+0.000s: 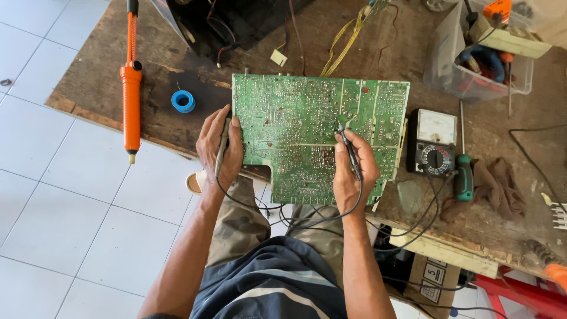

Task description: The person uses a multimeter to test various points on a green circuit board. They hold the probes against different solder points and traces while seated at a workbench.

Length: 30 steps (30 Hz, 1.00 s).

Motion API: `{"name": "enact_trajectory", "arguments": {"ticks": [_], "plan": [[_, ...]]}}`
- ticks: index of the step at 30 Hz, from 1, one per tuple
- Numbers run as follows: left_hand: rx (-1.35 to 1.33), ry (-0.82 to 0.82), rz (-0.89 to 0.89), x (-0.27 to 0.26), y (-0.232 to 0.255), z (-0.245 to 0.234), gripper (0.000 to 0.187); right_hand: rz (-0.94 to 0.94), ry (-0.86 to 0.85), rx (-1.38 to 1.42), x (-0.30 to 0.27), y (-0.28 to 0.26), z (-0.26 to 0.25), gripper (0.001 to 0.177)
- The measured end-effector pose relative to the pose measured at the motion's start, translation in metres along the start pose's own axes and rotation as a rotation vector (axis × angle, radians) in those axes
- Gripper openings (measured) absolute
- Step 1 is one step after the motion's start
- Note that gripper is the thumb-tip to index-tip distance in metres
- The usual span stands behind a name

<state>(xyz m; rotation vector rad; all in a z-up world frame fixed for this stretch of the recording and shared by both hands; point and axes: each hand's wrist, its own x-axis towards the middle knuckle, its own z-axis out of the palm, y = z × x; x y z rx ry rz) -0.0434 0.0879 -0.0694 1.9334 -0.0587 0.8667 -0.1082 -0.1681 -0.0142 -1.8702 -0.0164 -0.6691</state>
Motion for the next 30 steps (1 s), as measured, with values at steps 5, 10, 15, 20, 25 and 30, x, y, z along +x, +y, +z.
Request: {"name": "enact_trajectory", "arguments": {"ticks": [5, 10, 15, 20, 25, 30], "plan": [[-0.006, 0.008, 0.006, 0.000, -0.001, 0.002, 0.031, 0.020, 0.004, 0.016, 0.002, 0.002, -0.003, 0.029], [-0.016, 0.009, -0.017, 0.000, -0.001, 0.001, 0.032, 0.017, 0.015, 0.042, 0.003, 0.001, -0.003, 0.029], [-0.025, 0.013, -0.023, 0.001, 0.002, 0.002, 0.030, 0.060, 0.028, 0.052, 0.008, -0.008, -0.001, 0.029], [-0.017, 0.011, -0.015, 0.004, 0.003, 0.002, 0.030, 0.053, 0.027, 0.098, 0.025, -0.002, 0.006, 0.029], [-0.007, 0.007, -0.021, 0.005, 0.007, -0.001, 0.031, 0.025, 0.004, 0.114, 0.043, 0.001, 0.009, 0.028], [-0.002, -0.002, -0.045, 0.005, 0.011, -0.002, 0.032, 0.013, -0.015, 0.057, 0.056, 0.004, 0.009, 0.026]]}}
